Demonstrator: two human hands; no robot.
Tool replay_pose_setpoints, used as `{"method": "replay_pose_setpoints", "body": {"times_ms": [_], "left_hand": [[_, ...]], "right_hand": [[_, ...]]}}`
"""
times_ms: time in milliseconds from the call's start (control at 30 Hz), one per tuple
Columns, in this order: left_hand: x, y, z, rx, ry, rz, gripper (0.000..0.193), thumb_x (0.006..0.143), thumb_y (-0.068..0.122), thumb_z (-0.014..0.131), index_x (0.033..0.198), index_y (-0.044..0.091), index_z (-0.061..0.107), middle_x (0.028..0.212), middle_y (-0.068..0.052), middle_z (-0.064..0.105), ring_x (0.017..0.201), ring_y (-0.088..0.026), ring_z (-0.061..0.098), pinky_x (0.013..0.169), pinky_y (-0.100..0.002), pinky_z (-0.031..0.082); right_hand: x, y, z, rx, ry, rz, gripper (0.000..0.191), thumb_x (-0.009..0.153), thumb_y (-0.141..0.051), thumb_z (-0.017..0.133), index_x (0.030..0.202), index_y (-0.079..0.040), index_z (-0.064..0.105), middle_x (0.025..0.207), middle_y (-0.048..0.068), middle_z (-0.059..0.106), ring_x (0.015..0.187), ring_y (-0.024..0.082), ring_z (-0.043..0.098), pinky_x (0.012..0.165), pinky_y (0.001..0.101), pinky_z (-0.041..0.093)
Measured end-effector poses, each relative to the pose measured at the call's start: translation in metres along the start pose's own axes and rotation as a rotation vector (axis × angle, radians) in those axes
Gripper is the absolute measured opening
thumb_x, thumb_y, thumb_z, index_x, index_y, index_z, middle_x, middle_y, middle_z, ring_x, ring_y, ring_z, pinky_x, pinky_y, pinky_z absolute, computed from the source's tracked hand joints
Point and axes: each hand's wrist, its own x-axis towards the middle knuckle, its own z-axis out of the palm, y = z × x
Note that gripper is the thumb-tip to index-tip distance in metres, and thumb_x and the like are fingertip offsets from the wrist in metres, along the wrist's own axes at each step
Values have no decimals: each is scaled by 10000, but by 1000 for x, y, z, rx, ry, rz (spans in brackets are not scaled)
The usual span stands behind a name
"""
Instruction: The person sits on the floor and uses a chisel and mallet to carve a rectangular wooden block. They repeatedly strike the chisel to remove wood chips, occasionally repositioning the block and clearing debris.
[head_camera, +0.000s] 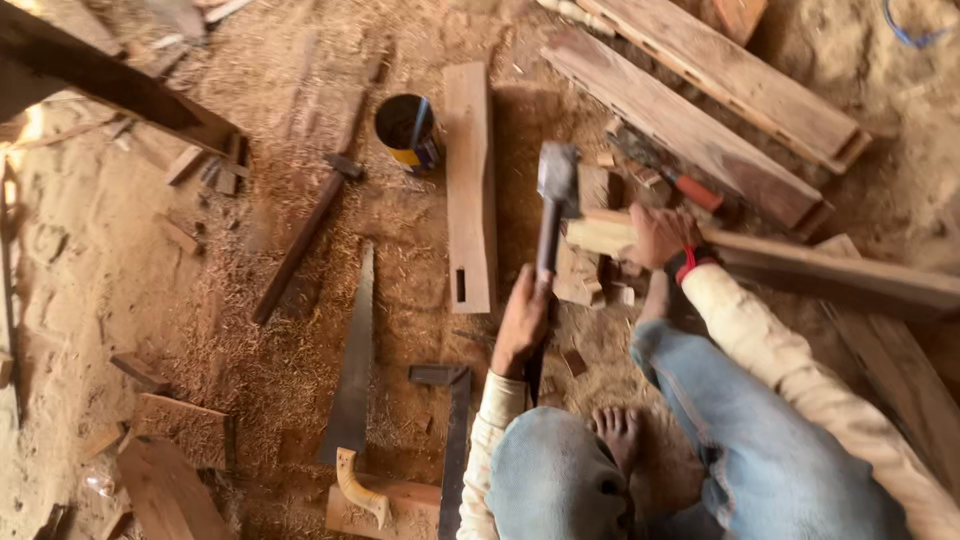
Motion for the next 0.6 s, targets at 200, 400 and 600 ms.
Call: {"method": "replay_pose_setpoints", "body": {"times_ms": [200,400,600], "left_hand": [[11,22,-33,-590,-103,-782,282,1164,358,456,1119,82,481,681,64,429,516,-36,385,423,-205,316],[11,26,-3,-315,-268,-910,290,1100,387,435,1122,108,513,635,48,466,484,-59,430,395,-258,350],[23,48,-16,-361,-197,-945,295,1051,395,439,1151,144,557,614,44,489,441,-79,420,373,-266,334]], "right_hand": [[-3,-3,-4,-24,-58,62,676,671,-502,859,1125,-95,566,968,167,724,875,373,709,796,562,513],[-3,0,2,63,41,-64,655,725,-526,837,1100,-70,553,994,183,704,905,374,701,812,533,535],[-5,-5,-10,-28,-32,92,646,651,-482,872,1100,-111,592,993,148,733,948,373,696,848,563,493]]}}
